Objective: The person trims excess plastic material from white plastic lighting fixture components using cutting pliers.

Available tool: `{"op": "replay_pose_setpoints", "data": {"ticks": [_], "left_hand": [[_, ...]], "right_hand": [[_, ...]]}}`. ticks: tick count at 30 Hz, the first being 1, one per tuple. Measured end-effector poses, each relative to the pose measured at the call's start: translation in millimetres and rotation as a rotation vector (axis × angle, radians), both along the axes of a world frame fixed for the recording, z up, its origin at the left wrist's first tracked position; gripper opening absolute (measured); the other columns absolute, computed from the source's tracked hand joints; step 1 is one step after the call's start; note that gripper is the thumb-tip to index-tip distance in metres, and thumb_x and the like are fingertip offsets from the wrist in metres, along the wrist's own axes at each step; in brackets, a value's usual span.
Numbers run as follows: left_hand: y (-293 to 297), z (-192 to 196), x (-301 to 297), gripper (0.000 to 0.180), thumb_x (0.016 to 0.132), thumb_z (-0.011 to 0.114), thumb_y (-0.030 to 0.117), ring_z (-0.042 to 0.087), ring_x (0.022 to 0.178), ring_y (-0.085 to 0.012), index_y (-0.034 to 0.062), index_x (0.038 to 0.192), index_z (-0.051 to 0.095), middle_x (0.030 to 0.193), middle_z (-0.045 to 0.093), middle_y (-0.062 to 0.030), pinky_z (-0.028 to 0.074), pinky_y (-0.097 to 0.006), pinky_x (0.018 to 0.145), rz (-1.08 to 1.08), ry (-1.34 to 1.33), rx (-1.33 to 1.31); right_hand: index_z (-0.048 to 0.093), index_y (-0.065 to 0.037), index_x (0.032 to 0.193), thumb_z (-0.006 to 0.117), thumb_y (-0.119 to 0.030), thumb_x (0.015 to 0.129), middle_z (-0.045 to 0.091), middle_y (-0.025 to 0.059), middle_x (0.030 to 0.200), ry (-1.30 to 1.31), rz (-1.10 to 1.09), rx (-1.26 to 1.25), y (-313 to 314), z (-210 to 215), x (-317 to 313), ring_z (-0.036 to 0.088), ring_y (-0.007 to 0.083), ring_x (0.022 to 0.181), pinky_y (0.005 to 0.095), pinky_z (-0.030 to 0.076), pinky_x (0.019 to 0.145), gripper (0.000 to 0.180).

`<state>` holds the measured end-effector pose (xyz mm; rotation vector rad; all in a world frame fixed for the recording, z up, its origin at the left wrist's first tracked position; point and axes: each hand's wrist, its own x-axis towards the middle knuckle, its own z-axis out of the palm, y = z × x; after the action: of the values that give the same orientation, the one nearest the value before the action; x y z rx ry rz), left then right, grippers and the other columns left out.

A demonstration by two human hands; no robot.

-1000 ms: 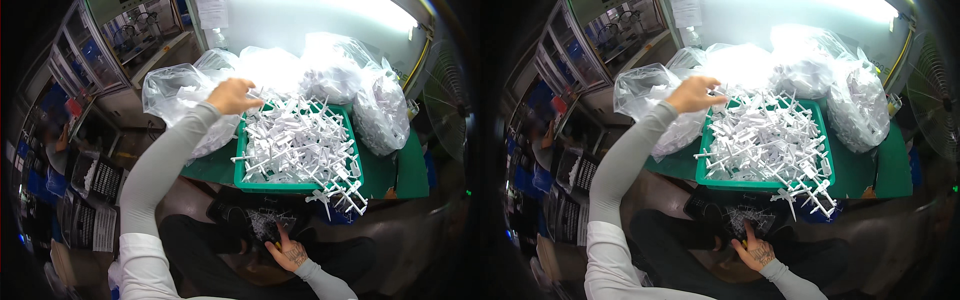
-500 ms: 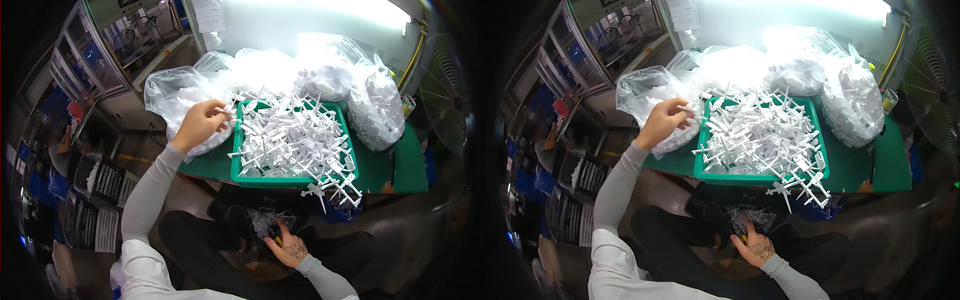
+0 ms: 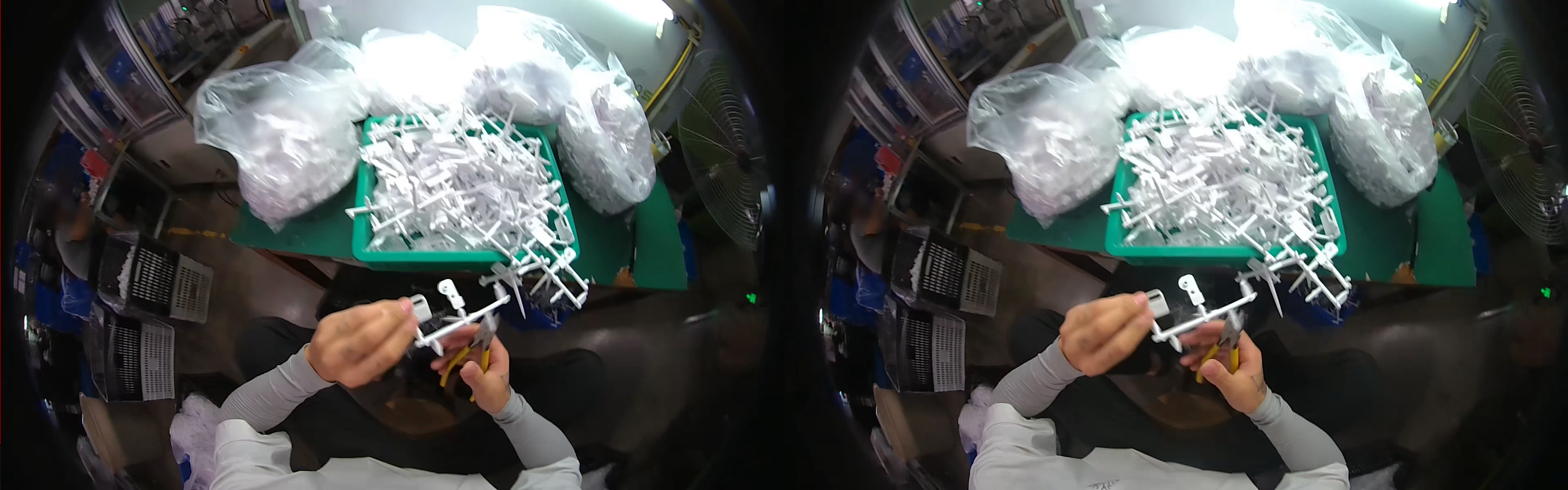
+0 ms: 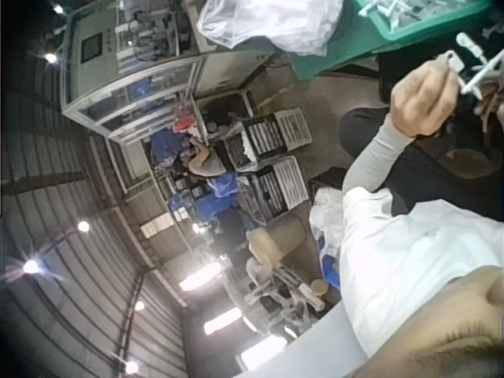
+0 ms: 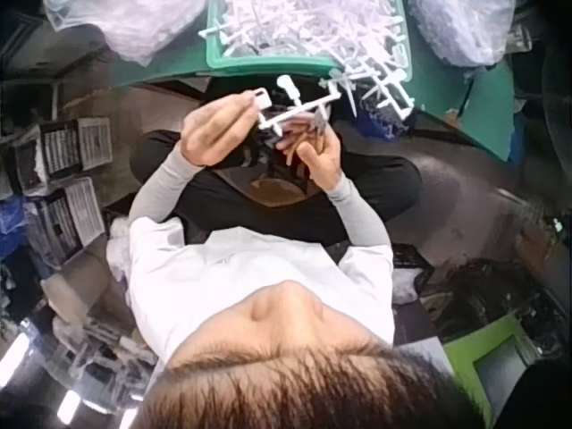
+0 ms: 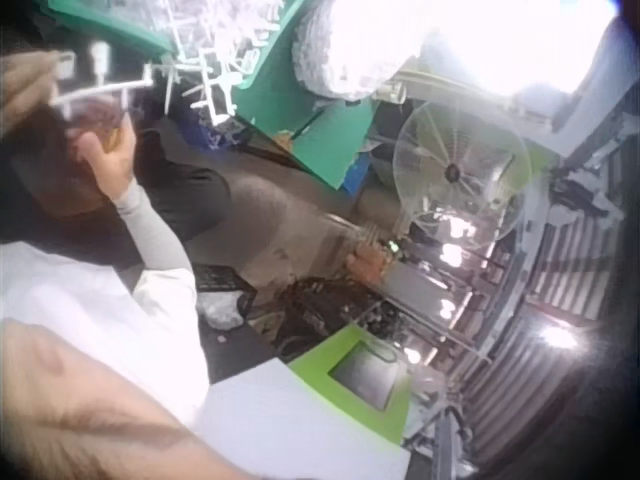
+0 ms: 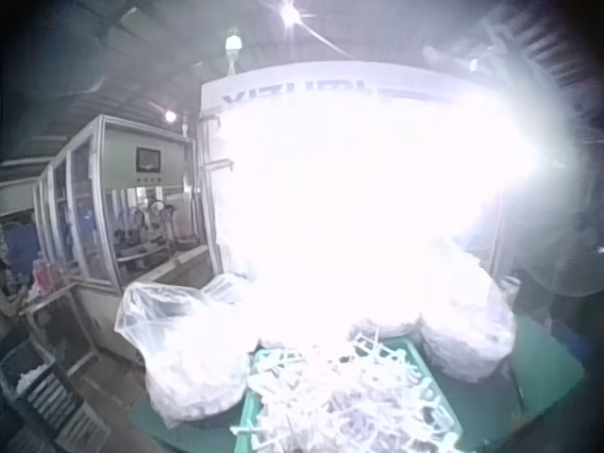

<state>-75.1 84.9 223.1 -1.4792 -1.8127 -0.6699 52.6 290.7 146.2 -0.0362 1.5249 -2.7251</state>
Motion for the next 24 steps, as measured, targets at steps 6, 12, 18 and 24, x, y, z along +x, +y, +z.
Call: {"op": "replay_pose_setpoints", "data": {"ticks": [6, 12, 18, 24], "left_hand": [[20.2, -43.5, 32.8, 0.036, 0.071, 0.083, 0.003, 0.068, 0.088, -0.0234, 0.004, 0.106, 0.073, 0.114, 0.06, -0.0106, 0.06, -0.03, 0.073, -0.215, -0.441, 0.066], [18.9, -37.3, 28.0, 0.025, 0.09, 0.069, -0.002, 0.07, 0.098, -0.0174, -0.0048, 0.115, 0.065, 0.103, 0.069, -0.0109, 0.057, -0.028, 0.084, -0.186, -1.526, 0.024], [14.9, -37.7, 24.1, 0.022, 0.095, 0.066, 0.002, 0.067, 0.1, -0.0141, -0.0021, 0.114, 0.057, 0.106, 0.068, -0.0097, 0.055, -0.027, 0.087, -0.268, -1.797, 0.493], [20.2, -50.9, 35.4, 0.026, 0.094, 0.069, 0.006, 0.067, 0.101, -0.0156, -0.0033, 0.114, 0.056, 0.106, 0.067, -0.0102, 0.054, -0.029, 0.089, -0.243, -1.845, 0.43]], "right_hand": [[0.044, 0.0, 0.132, 0.069, 0.004, 0.088, 0.067, 0.0144, 0.109, -0.052, -0.229, 0.02, 5.2, -1.2, -1.2, 0.068, 0.0193, 0.092, 0.0331, 0.058, 0.081, 0.051], [0.049, 0.003, 0.125, 0.068, -0.003, 0.092, 0.068, 0.0135, 0.104, -0.13, -0.2, 0.173, 7.5, 6.8, -2.8, 0.069, 0.0179, 0.088, 0.03, 0.056, 0.077, 0.038], [0.06, 0.003, 0.118, 0.049, -0.029, 0.104, 0.068, 0.0111, 0.093, -0.037, -0.147, 0.622, 12.5, -0.4, -3.1, 0.065, 0.0166, 0.078, 0.0297, 0.051, 0.071, 0.036], [0.062, 0.001, 0.112, 0.05, -0.023, 0.103, 0.067, 0.0136, 0.084, 0.01, -0.078, 0.905, 0.5, 5.2, -4.1, 0.067, 0.0251, 0.069, 0.0329, 0.052, 0.065, 0.028]]}}
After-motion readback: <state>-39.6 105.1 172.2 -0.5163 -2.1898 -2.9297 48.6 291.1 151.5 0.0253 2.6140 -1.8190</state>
